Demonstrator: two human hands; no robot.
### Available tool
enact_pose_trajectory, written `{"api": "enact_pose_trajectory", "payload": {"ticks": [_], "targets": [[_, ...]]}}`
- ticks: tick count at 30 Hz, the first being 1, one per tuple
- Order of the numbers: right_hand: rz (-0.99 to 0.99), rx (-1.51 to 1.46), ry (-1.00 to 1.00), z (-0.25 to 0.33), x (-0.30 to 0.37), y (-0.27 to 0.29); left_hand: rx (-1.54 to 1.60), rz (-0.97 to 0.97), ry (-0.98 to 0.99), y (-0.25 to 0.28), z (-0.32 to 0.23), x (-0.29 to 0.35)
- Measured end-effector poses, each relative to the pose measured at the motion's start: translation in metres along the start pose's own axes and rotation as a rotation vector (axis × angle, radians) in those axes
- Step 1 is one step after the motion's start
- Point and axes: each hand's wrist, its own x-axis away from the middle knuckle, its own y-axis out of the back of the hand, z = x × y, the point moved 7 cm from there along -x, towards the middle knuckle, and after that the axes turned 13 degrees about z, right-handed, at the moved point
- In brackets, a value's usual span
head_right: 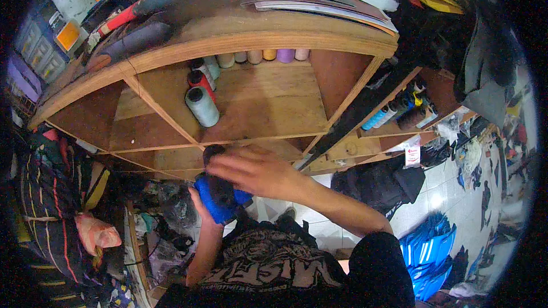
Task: The person picks up thread spools from cardboard boxes on the floor and places them onto shelves of a wooden cabinet.
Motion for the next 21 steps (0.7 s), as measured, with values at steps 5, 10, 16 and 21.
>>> {"api": "enact_pose_trajectory", "payload": {"ticks": [5, 10, 16, 21], "targets": [[-0.514, -0.575, -0.573, -0.094, -0.005, 0.02, 0.418, 0.261, -0.05, -0.026, -0.007, -0.004], [-0.551, -0.214, -0.556, -0.198, -0.064, 0.0, 0.081, 0.028, 0.06, -0.014, -0.009, 0.003], [-0.465, -0.178, -0.567, -0.217, -0.112, -0.035, 0.178, 0.095, -0.003, -0.014, -0.019, 0.01], [-0.418, -0.161, -0.668, -0.22, -0.106, -0.042, 0.152, 0.038, -0.019, -0.01, -0.023, 0.013]]}}
